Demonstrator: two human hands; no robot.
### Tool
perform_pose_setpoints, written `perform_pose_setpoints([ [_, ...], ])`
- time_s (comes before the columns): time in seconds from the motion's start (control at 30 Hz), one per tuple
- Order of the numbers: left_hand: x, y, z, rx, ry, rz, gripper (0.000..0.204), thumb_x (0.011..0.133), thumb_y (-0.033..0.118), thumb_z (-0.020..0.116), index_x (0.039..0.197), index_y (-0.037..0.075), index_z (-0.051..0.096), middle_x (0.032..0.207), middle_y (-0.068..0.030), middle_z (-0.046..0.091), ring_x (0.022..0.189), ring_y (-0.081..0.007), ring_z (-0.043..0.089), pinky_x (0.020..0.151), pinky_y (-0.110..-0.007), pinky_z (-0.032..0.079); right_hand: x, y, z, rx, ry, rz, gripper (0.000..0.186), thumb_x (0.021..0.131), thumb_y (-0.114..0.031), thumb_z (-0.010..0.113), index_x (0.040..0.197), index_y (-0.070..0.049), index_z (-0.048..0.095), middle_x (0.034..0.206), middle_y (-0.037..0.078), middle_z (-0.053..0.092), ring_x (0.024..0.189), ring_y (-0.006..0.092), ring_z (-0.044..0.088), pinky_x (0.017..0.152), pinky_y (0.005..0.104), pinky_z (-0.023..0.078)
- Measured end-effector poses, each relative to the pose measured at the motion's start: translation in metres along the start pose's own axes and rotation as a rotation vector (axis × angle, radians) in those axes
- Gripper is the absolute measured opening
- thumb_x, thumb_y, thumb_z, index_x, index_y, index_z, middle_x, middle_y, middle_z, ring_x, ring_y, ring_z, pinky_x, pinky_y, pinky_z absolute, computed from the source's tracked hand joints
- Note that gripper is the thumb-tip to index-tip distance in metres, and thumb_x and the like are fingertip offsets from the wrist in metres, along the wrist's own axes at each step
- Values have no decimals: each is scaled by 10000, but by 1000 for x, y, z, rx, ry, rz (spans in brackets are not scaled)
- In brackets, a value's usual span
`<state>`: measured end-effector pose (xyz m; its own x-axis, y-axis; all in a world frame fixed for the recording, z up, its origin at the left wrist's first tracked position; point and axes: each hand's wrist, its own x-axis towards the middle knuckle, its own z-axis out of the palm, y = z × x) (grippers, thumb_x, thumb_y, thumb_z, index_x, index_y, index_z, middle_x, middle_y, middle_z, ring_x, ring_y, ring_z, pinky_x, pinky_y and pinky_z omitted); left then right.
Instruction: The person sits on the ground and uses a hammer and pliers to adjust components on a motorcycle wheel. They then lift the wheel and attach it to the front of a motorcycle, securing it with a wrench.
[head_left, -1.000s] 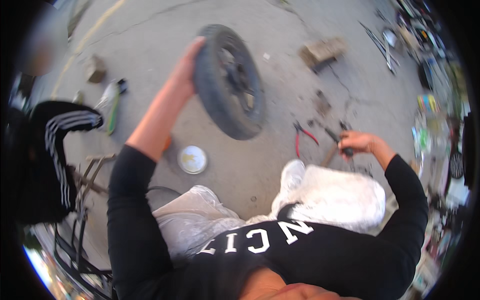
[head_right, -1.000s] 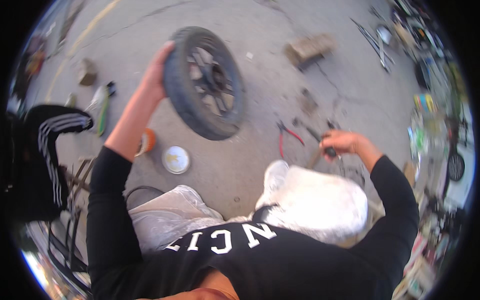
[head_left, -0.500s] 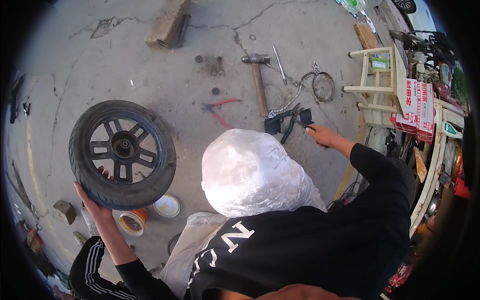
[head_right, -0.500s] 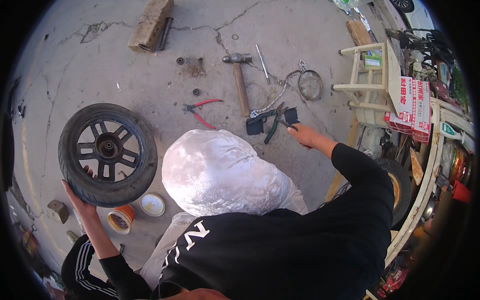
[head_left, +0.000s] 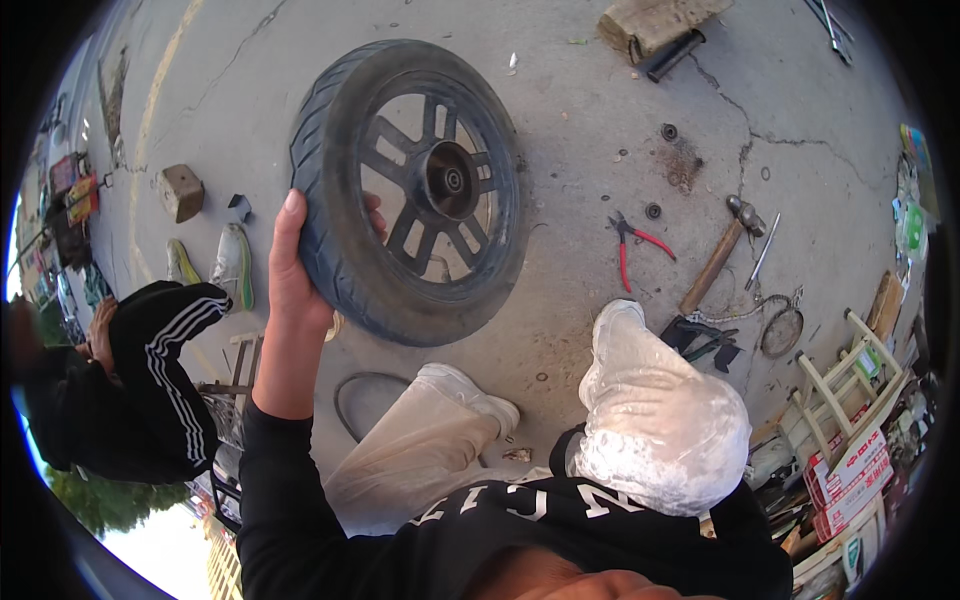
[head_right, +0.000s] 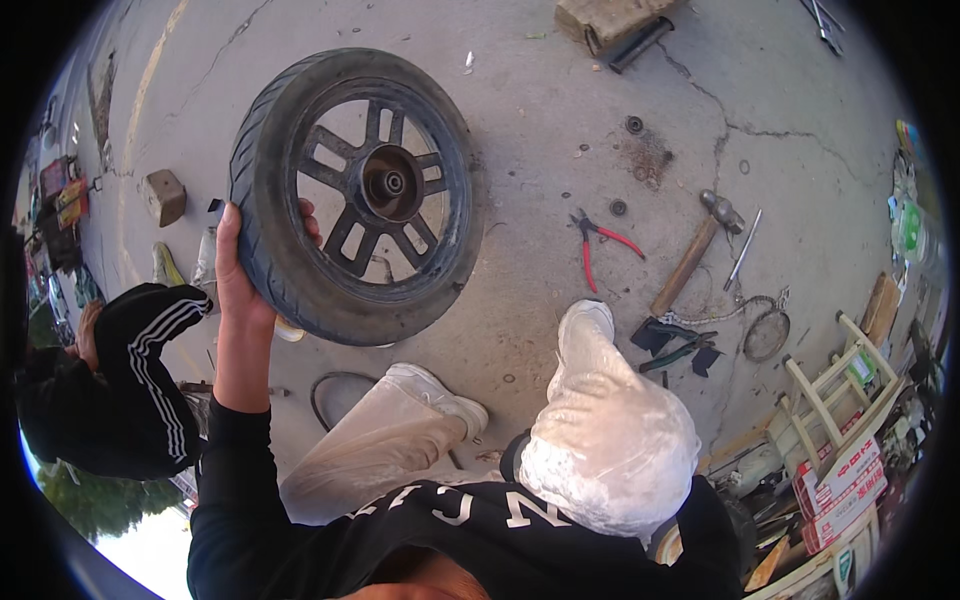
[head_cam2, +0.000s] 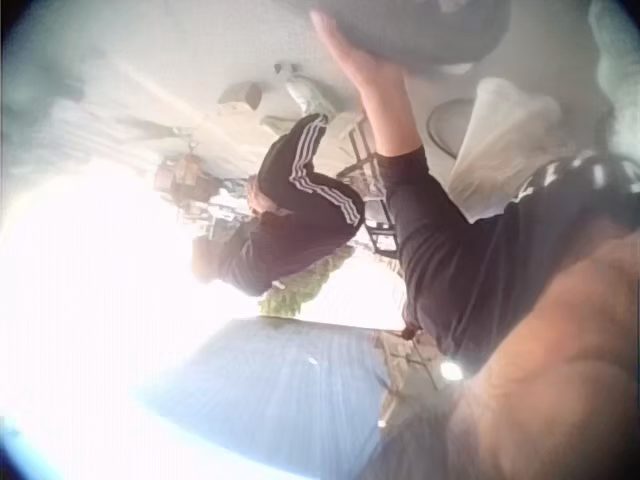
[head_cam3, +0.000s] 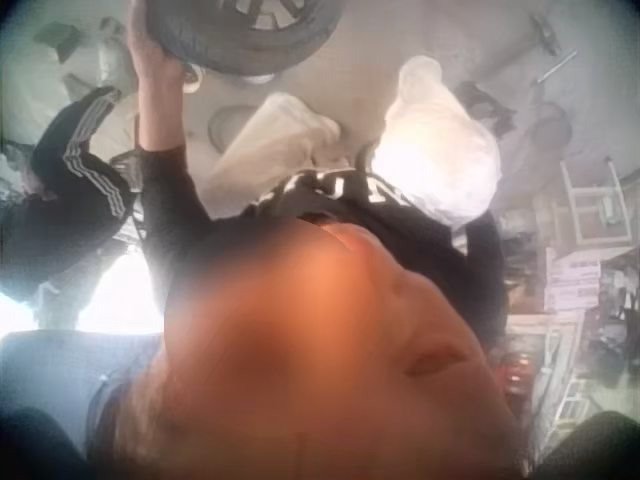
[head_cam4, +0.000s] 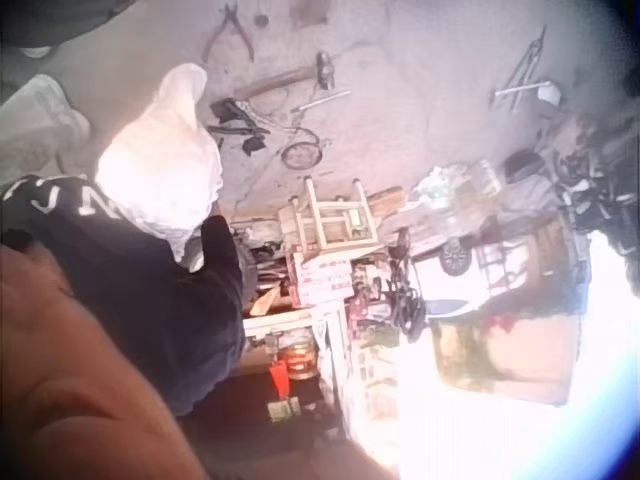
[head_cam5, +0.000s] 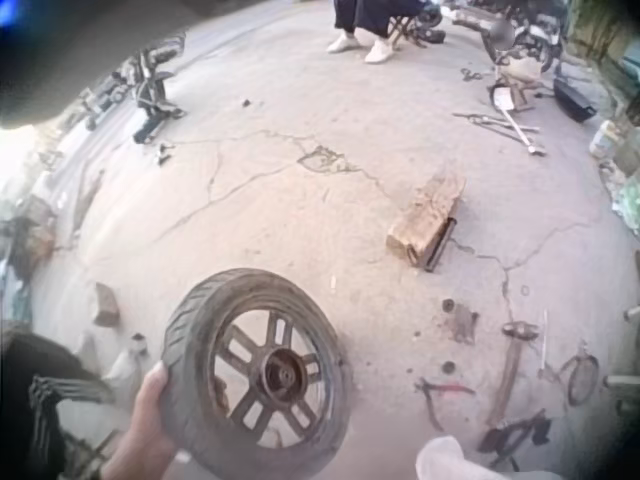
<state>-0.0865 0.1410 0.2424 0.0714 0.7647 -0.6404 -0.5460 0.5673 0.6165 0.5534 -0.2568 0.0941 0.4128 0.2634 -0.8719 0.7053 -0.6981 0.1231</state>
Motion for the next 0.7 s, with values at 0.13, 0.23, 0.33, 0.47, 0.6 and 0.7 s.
perform_pose_setpoints([
  [0.13,-5,-2,0,94,-10,0,680,971,534,502,1301,-60,491,1166,-206,607,1012,-279,627,853,-394,555,3,-7,-16,-173,27,3,486,987,-341,501,1389,-73,444,995,277,691,816,444,682,701,526,543],
  [0.23,-10,-8,15,242,16,44,696,929,534,559,1288,-59,497,1105,-192,630,956,-249,648,815,-367,556,-11,-36,-16,-262,33,44,526,986,-340,497,1423,-63,399,1025,319,671,937,504,645,811,579,509],
  [0.33,-22,-19,30,258,79,78,768,830,518,696,1290,-60,486,1070,-181,644,927,-232,663,806,-357,557,-26,-67,-34,-321,32,0,534,998,-341,473,1413,-14,403,975,328,675,916,500,653,811,563,516],
  [0.47,-45,-53,36,199,130,65,903,727,335,851,1403,-66,407,1305,-161,567,1205,-231,554,1047,-366,423,-36,-87,-47,-523,-3,-33,480,989,-338,495,1338,-11,457,936,298,687,894,484,665,796,564,523],
  [0.6,-51,-73,52,293,178,163,965,710,382,865,1430,-59,397,1342,-150,555,1255,-217,519,1079,-350,379,-23,-86,-67,-574,-5,-182,417,959,-307,542,1255,-14,513,918,311,683,882,473,672,773,547,540],
  [0.7,-45,-60,61,241,220,167,929,730,398,855,1416,-55,422,1306,-156,583,1219,-224,550,1052,-353,407,-16,-126,-86,-714,21,-192,323,928,-266,560,1079,14,622,914,263,702,886,444,685,774,514,555],
])
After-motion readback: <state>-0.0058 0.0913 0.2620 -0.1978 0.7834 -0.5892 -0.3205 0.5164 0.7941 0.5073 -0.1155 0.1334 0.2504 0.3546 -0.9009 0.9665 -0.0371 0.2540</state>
